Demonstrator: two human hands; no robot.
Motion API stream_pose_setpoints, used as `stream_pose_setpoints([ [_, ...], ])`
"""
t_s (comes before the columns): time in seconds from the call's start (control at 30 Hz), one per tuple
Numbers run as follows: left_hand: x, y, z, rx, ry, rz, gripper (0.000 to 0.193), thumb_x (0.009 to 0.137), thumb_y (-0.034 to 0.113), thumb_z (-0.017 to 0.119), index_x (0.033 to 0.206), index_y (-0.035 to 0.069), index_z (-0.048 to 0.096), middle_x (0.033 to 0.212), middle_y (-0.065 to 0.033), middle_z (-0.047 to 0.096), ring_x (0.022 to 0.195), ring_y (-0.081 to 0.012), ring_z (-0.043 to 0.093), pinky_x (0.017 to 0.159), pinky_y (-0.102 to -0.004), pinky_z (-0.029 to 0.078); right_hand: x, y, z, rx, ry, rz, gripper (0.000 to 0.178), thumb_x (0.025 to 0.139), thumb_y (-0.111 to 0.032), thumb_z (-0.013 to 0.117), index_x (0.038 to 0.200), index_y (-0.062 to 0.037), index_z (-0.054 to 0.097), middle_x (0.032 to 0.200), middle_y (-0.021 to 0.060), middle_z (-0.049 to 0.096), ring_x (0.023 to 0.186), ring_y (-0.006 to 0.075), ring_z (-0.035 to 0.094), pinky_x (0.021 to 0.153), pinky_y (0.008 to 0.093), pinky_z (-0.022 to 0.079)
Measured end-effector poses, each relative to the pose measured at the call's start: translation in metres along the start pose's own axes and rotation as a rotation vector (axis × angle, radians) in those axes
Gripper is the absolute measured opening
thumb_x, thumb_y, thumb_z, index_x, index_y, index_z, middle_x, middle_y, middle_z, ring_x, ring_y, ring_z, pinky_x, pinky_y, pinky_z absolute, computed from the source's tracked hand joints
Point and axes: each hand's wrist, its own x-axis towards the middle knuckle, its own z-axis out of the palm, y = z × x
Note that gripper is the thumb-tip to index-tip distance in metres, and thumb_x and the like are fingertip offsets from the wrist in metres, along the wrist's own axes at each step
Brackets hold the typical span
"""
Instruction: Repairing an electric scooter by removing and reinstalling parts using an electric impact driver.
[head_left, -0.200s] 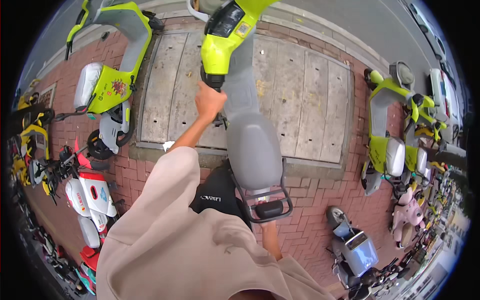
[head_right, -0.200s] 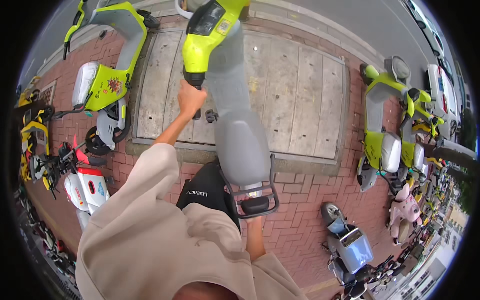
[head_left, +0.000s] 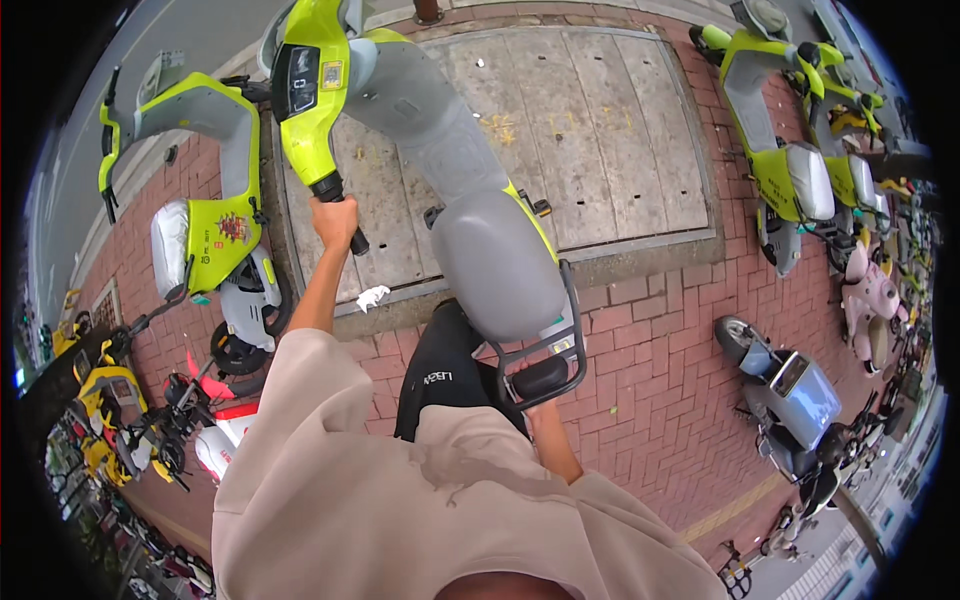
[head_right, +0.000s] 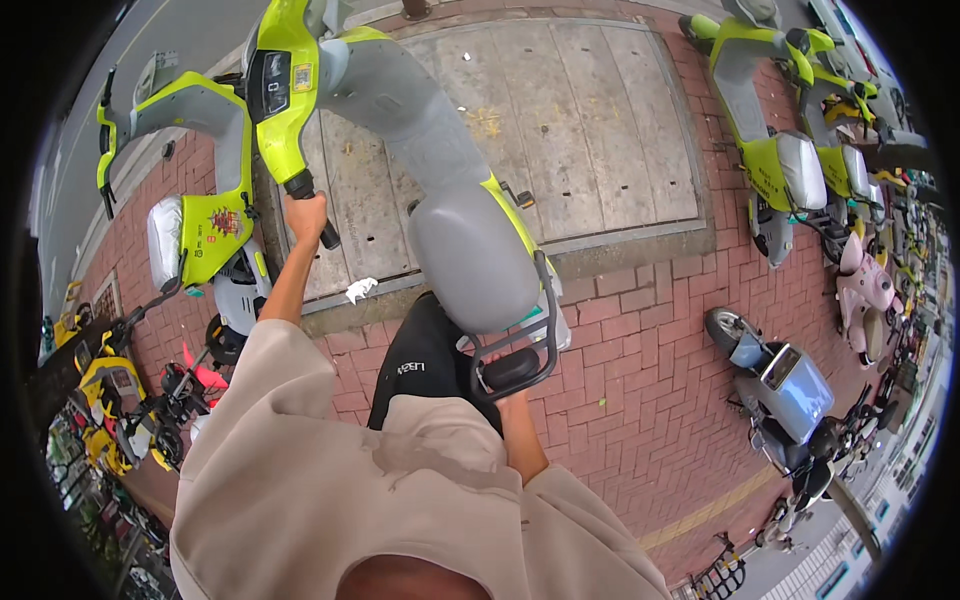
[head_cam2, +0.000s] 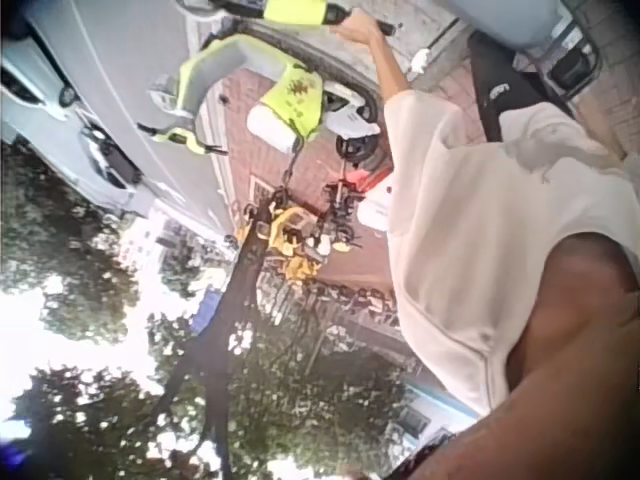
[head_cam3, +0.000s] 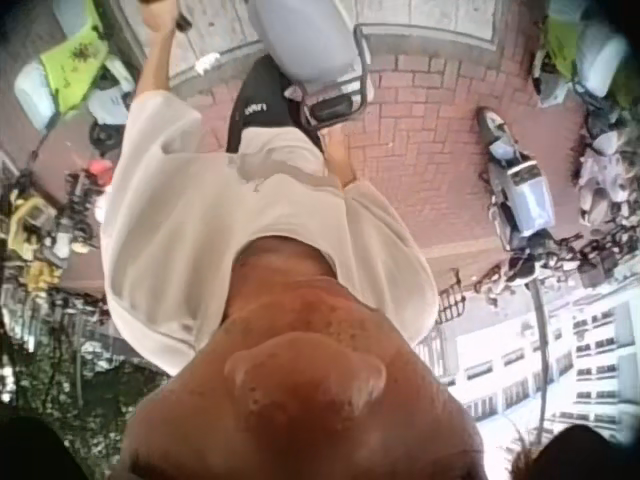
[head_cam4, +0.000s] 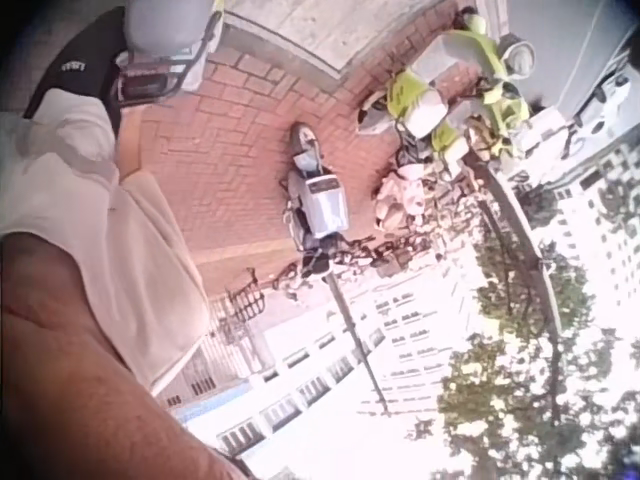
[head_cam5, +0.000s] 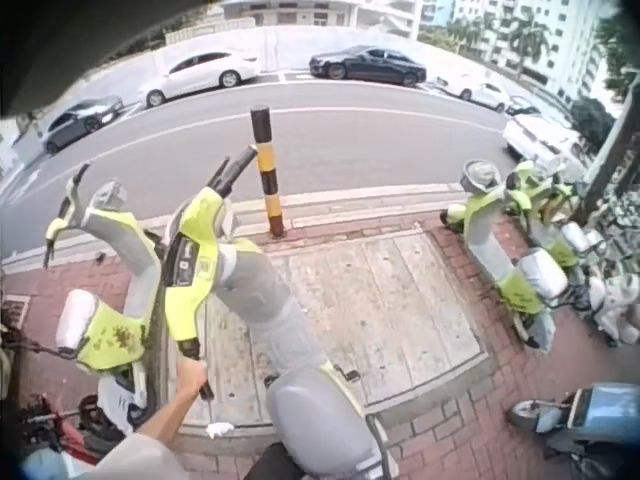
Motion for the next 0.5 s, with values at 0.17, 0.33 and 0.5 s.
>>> stream_pose_setpoints([
  [0.17,0.024,-0.101,-0.024,-0.022,-0.171,-0.034,0.041,0.072,0.019,0.066,0.106,-0.002,0.056,0.097,-0.0228,0.065,0.092,-0.0392,0.064,0.084,-0.0462,0.048,-0.019,0.091,-0.028,0.035,0.104,-0.145,0.033,0.100,-0.032,0.049,0.098,-0.0038,0.066,0.095,0.0143,0.068,0.092,0.0296,0.067,0.089,0.0431,0.058],
  [0.33,0.052,-0.150,-0.037,-0.155,0.000,0.158,0.048,0.069,0.016,0.068,0.112,-0.002,0.053,0.092,-0.0202,0.063,0.086,-0.0362,0.063,0.080,-0.0443,0.048,-0.018,0.105,-0.005,0.040,0.245,-0.050,0.034,0.101,-0.031,0.044,0.099,-0.0042,0.065,0.083,0.0115,0.066,0.087,0.0286,0.065,0.094,0.0454,0.054],
  [0.5,0.053,-0.106,-0.039,-0.195,-0.073,0.231,0.050,0.068,0.012,0.070,0.113,-0.001,0.051,0.089,-0.0180,0.062,0.082,-0.0346,0.062,0.079,-0.0427,0.048,-0.013,0.070,0.025,-0.036,0.266,-0.096,0.034,0.100,-0.031,0.044,0.098,-0.0045,0.065,0.084,0.0116,0.066,0.087,0.0285,0.065,0.094,0.0455,0.054],
])
